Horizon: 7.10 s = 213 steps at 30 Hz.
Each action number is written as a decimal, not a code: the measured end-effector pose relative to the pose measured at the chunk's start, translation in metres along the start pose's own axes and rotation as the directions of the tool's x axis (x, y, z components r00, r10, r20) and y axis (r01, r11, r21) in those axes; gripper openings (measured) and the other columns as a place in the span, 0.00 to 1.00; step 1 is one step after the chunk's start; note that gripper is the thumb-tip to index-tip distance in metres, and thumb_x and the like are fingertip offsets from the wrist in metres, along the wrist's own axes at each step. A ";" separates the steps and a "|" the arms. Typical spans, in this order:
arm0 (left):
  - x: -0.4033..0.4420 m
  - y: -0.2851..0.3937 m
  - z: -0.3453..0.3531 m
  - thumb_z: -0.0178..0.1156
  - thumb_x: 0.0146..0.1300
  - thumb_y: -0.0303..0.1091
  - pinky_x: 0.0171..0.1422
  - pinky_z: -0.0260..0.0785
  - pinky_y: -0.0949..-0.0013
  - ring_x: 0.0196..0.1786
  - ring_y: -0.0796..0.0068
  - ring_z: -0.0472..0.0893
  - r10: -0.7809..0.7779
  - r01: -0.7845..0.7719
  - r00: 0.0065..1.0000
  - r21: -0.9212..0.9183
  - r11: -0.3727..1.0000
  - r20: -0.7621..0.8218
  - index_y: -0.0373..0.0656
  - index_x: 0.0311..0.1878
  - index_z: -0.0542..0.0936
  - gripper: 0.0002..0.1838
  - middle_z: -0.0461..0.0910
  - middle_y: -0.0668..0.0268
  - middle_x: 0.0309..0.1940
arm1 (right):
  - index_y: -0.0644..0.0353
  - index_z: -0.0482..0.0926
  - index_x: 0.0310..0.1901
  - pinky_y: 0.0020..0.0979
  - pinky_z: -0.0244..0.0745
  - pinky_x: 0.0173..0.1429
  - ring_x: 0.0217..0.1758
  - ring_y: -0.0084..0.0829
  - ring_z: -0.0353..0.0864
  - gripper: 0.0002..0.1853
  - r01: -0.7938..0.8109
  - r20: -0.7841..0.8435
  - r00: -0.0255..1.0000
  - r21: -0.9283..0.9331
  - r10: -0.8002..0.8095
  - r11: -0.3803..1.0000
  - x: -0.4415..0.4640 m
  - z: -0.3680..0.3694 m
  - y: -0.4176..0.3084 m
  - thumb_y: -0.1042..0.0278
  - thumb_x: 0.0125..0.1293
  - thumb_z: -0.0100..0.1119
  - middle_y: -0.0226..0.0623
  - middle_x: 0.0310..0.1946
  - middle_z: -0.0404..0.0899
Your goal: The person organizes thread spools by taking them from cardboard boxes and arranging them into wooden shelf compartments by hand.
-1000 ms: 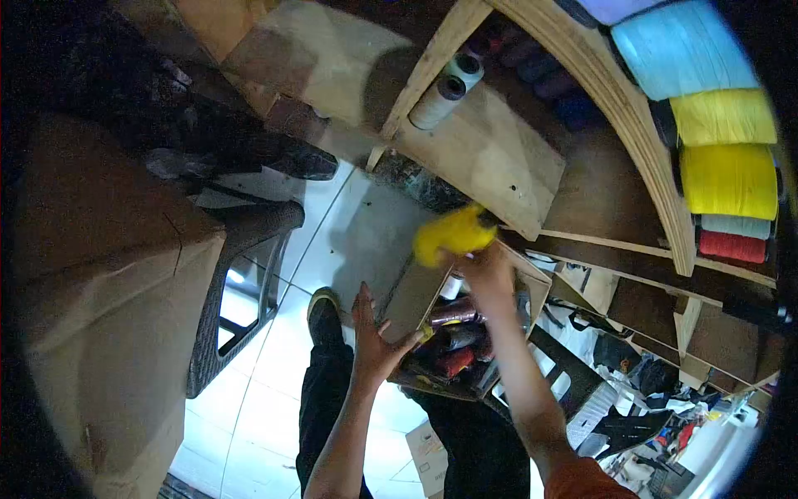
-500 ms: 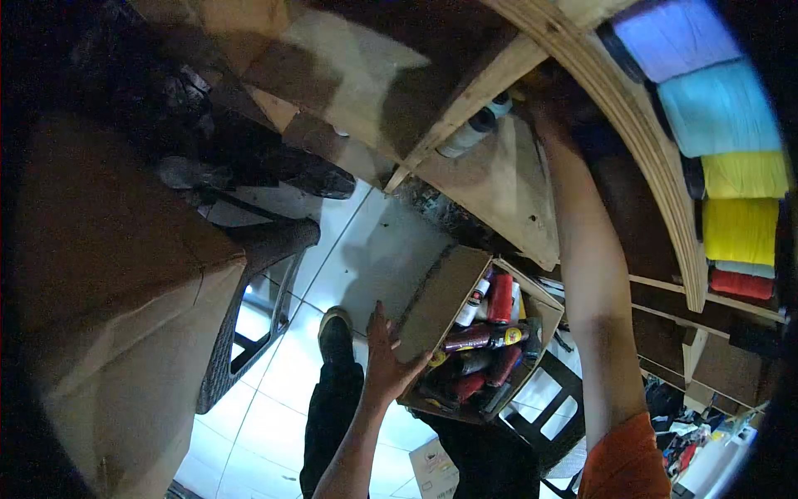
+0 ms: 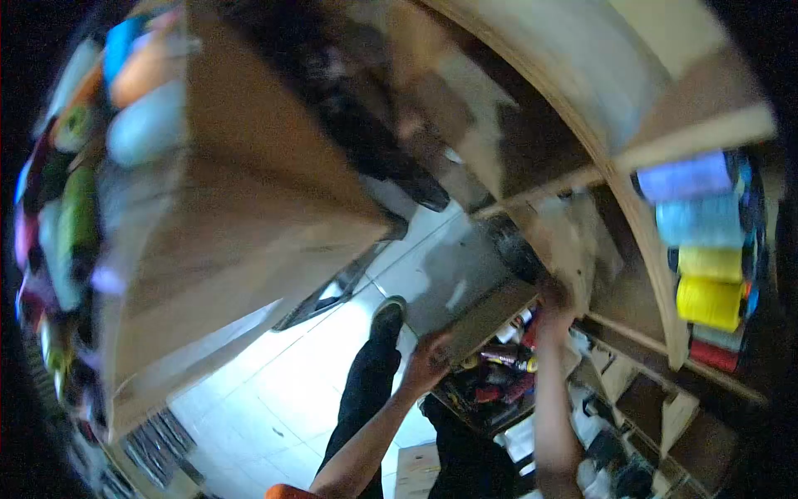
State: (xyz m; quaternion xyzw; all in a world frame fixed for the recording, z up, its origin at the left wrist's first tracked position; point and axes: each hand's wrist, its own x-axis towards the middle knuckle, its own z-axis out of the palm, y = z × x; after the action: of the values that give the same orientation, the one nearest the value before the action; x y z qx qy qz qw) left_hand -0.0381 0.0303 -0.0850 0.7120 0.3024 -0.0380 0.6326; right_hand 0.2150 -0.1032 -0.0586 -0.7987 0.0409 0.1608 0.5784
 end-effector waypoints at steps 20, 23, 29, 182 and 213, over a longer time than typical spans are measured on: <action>-0.133 0.388 -0.361 0.56 0.54 0.28 0.56 0.66 0.62 0.59 0.63 0.71 0.654 0.208 0.695 0.955 0.213 -0.298 0.49 0.54 0.76 0.21 0.74 0.63 0.52 | 0.67 0.80 0.42 0.42 0.77 0.48 0.43 0.49 0.82 0.23 0.894 0.874 0.423 -0.359 -0.238 0.268 -0.177 0.266 -0.451 0.56 0.52 0.71 0.53 0.38 0.82; -0.094 0.365 -0.389 0.56 0.55 0.32 0.58 0.65 0.62 0.62 0.63 0.69 0.606 0.128 0.788 0.992 0.005 -0.105 0.48 0.50 0.77 0.18 0.74 0.65 0.53 | 0.70 0.82 0.37 0.43 0.76 0.53 0.47 0.52 0.81 0.26 0.821 0.867 0.498 -0.463 -0.024 0.333 -0.168 0.291 -0.451 0.54 0.45 0.74 0.58 0.41 0.81; -0.079 0.363 -0.391 0.57 0.54 0.34 0.59 0.65 0.64 0.62 0.66 0.71 0.598 0.103 0.798 0.995 -0.015 -0.074 0.49 0.46 0.79 0.14 0.76 0.68 0.51 | 0.71 0.81 0.35 0.41 0.77 0.45 0.39 0.52 0.83 0.27 0.766 0.797 0.574 -0.443 -0.186 0.467 -0.178 0.279 -0.459 0.48 0.46 0.66 0.61 0.32 0.80; -0.261 0.719 -0.092 0.60 0.63 0.37 0.24 0.68 0.73 0.21 0.72 0.77 0.785 -0.321 0.554 -0.798 0.509 0.278 0.35 0.54 0.75 0.20 0.80 0.55 0.40 | 0.77 0.68 0.59 0.32 0.80 0.44 0.44 0.31 0.80 0.29 0.869 -0.437 0.459 0.401 -0.773 0.289 -0.396 -0.252 -0.606 0.63 0.63 0.61 0.45 0.44 0.78; -0.087 0.315 -0.055 0.52 0.65 0.40 0.28 0.65 0.69 0.20 0.74 0.68 -0.454 0.412 0.854 -0.864 0.291 0.254 0.39 0.45 0.74 0.14 0.65 0.70 0.17 | 0.69 0.76 0.49 0.29 0.79 0.36 0.33 0.27 0.80 0.15 -0.064 0.005 0.998 0.296 0.065 0.953 -0.239 -0.165 -0.259 0.69 0.65 0.58 0.40 0.37 0.80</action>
State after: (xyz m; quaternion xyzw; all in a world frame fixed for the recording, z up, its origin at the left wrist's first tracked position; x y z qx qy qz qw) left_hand 0.0234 0.0424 0.2402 0.1554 0.4676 -0.0263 0.8698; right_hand 0.0883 -0.2020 0.2958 -0.7016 0.0919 0.1698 0.6859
